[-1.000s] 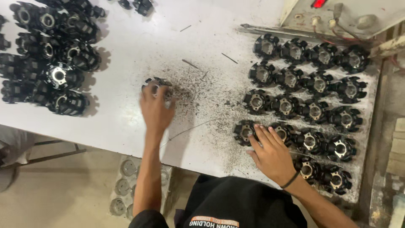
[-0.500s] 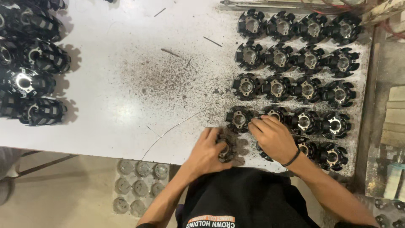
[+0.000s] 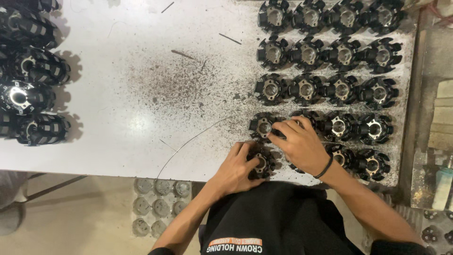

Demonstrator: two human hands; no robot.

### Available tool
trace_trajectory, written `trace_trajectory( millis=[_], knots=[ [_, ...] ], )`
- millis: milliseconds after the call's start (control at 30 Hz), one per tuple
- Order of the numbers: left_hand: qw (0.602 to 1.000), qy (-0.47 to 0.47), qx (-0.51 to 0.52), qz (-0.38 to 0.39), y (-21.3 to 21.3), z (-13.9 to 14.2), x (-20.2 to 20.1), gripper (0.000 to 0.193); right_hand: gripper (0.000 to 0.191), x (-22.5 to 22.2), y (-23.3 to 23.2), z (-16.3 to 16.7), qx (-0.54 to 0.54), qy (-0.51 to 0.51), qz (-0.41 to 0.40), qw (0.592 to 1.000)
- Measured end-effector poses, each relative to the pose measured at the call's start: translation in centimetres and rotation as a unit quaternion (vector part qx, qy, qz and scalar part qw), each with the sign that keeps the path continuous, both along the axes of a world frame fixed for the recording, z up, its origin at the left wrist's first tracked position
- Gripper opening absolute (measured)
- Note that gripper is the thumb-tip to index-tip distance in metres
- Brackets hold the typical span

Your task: The person arranges black motor components on the workbench and in trays, then uses a soldering iron to solder a wire onto each component one at a time, placing finished units in rows on the bench.

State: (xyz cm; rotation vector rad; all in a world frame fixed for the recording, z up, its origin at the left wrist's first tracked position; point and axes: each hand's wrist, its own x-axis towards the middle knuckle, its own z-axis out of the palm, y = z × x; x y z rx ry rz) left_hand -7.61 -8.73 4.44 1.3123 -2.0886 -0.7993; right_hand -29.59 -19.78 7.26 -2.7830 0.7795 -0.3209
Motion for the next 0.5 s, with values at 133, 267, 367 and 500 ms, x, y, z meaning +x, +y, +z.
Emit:
trace_trajectory(
  millis=[133,267,367,500],
  knots=[
    [0.995,0.088,0.034,0.018,-0.7,0.4,0.7,0.043,0.035,-0.9,-0.2,0.8,0.046,-0.032,-0.048,0.997],
    [0.992,0.068,0.015,0.101,-3.9,0.0,2.0,0.035,0.030,-0.3,3.2,2.4,0.098,-0.043,-0.034,0.994],
    [0.996,0.089,-0.016,-0.017,-6.9,-0.6,2.6,0.040,0.047,1.1,6.3,1.9,0.074,-0.012,0.006,0.997],
    [0.998,0.056,0.005,-0.009,-8.1,-0.6,1.6,0.035,0.041,1.0,7.4,0.7,0.055,0.018,-0.025,0.998]
  ],
)
